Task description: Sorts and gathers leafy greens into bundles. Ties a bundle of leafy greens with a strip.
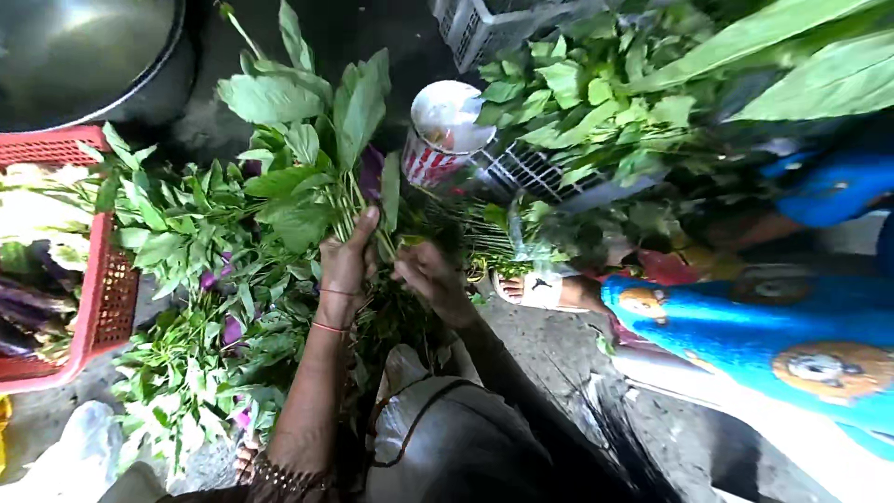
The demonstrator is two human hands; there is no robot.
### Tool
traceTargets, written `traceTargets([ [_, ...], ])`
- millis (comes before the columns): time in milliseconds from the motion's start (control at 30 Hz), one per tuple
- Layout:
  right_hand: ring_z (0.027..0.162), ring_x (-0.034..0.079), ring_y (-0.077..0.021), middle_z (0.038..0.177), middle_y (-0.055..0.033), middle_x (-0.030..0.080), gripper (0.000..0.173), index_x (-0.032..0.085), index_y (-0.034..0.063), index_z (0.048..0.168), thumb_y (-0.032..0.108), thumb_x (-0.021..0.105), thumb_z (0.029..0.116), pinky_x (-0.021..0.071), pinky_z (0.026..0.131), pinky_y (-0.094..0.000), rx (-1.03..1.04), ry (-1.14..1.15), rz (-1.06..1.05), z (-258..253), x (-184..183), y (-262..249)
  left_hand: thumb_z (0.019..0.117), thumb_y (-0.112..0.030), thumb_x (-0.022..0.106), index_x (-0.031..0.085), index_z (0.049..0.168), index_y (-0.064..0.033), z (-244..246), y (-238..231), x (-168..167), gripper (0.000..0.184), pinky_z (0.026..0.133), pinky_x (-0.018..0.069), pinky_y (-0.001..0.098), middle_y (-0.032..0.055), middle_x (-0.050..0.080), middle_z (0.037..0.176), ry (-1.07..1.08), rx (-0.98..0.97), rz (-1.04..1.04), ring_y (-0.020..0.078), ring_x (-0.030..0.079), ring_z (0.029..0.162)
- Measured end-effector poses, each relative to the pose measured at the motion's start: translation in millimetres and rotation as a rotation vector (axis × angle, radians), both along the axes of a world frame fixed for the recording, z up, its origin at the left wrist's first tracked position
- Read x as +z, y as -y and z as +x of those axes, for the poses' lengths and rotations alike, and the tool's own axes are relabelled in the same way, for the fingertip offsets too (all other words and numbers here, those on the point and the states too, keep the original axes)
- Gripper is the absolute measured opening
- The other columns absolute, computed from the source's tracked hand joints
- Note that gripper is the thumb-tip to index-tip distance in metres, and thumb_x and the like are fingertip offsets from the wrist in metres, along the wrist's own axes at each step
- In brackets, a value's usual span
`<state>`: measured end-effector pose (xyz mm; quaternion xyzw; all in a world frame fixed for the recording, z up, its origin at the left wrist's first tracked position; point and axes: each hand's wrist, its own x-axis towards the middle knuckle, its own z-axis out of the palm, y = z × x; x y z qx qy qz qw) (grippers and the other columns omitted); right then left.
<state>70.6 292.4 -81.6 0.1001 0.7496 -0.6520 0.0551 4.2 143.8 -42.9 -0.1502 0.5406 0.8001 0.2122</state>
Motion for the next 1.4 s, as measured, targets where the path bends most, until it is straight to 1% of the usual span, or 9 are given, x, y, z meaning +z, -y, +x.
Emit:
traceTargets([
  [100, 0.101, 0.069, -0.0226, 0.124, -0.0092, 0.065, 0.055, 0.041, 0.0130, 0.151, 0.029, 0.057, 0.1012, 0.0628, 0.081, -0.0439, -0.011, 0.037, -0.301, -16.2, 14.0, -2.8, 0.1017, -0.026, 0.065, 0.069, 0.089, -0.0123, 5.4, -6.9, -5.4, 0.019, 0.036, 0.0357, 0.0172, -0.0045, 0.044, 0.050, 0.007, -0.019, -0.008, 0.0022, 0.037, 0.037],
  [233, 0.067, 0.066, -0.0068, 0.090, -0.0018, 0.071, 0.012, 0.068, 0.0038, 0.109, 0.010, 0.066, 0.0987, 0.0592, 0.059, -0.0246, -0.079, -0.225, -0.134, -23.7, 10.3, 2.9, 0.1013, -0.022, 0.066, 0.072, 0.098, -0.0093, 9.9, -10.5, -6.3, 0.014, 0.036, 0.0364, 0.0159, -0.0032, 0.050, 0.051, 0.057, 0.026, -0.015, 0.0008, 0.039, 0.037],
  [467, 0.078, 0.074, -0.0196, 0.091, -0.0148, 0.074, 0.021, 0.068, -0.0079, 0.106, 0.012, 0.061, 0.1011, 0.0628, 0.077, -0.0376, -0.019, 0.126, 0.264, 18.8, -18.1, -18.6, 0.1072, -0.027, 0.054, 0.068, 0.109, -0.0093, -21.8, 17.6, -3.4, 0.022, 0.034, 0.0366, 0.0160, -0.0084, 0.042, 0.051, -0.024, 0.143, 0.018, -0.0001, 0.037, 0.037],
  [633, 0.145, 0.036, -0.0502, 0.163, -0.0286, 0.027, 0.074, 0.042, 0.0013, 0.155, 0.029, 0.073, 0.0937, 0.0367, 0.112, -0.0640, 0.410, 0.328, 0.670, 7.7, -27.7, -45.4, 0.1066, -0.021, 0.055, 0.068, 0.102, -0.0094, -29.8, 26.2, -0.9, 0.018, 0.036, 0.0344, 0.0161, -0.0081, 0.043, 0.054, -0.066, 0.207, -0.026, 0.0001, 0.037, 0.039],
  [733, 0.154, 0.023, -0.0377, 0.170, -0.0185, 0.016, 0.099, 0.028, 0.0060, 0.162, 0.025, 0.080, 0.0798, 0.0329, 0.118, -0.0595, 0.362, 0.205, 0.375, -3.9, -7.7, -49.0, 0.1041, -0.024, 0.061, 0.069, 0.101, -0.0093, -22.9, 22.8, -2.2, 0.017, 0.036, 0.0362, 0.0162, -0.0069, 0.046, 0.054, -0.046, 0.208, -0.086, 0.0008, 0.039, 0.039],
  [900, 0.088, 0.070, -0.0153, 0.108, -0.0137, 0.071, 0.049, 0.051, -0.0040, 0.145, 0.023, 0.054, 0.1051, 0.0599, 0.078, -0.0355, 0.171, -0.097, 0.274, -7.5, -6.6, 19.3, 0.0998, -0.035, 0.068, 0.066, 0.097, -0.0141, -15.3, 7.3, -14.9, 0.021, 0.037, 0.0376, 0.0200, -0.0026, 0.047, 0.055, 0.012, 0.160, -0.099, 0.0050, 0.040, 0.039],
  [967, 0.059, 0.052, -0.0102, 0.080, -0.0082, 0.061, 0.042, 0.054, -0.0068, 0.141, 0.018, 0.044, 0.1084, 0.0494, 0.055, -0.0299, 0.056, -0.050, 0.245, -4.3, -12.4, 31.7, 0.0991, -0.022, 0.069, 0.070, 0.102, -0.0048, -22.6, 0.8, -18.2, 0.018, 0.039, 0.0390, 0.0207, 0.0007, 0.053, 0.057, 0.000, 0.212, -0.067, 0.0061, 0.043, 0.041],
  [1233, 0.045, 0.036, -0.0010, 0.070, 0.0044, 0.049, 0.027, 0.048, -0.0002, 0.127, 0.014, 0.036, 0.1077, 0.0326, 0.040, -0.0175, -0.180, 0.101, -0.169, -33.3, 17.3, 30.0, 0.1120, -0.028, 0.040, 0.062, 0.129, -0.0035, 13.1, -9.4, -49.5, 0.037, 0.042, 0.0361, 0.0228, -0.0042, 0.044, 0.060, 0.023, 0.250, -0.079, 0.0059, 0.039, 0.045],
  [1400, 0.059, 0.054, -0.0101, 0.082, -0.0083, 0.063, 0.029, 0.061, -0.0068, 0.122, 0.012, 0.047, 0.1046, 0.0492, 0.055, -0.0296, 0.005, -0.044, 0.281, -28.3, -7.8, 38.5, 0.1096, -0.019, 0.048, 0.061, 0.124, 0.0029, 21.1, -10.3, -38.1, 0.030, 0.069, 0.0547, 0.0266, 0.0056, 0.066, 0.087, 0.020, 0.052, -0.038, 0.0085, 0.063, 0.073],
])
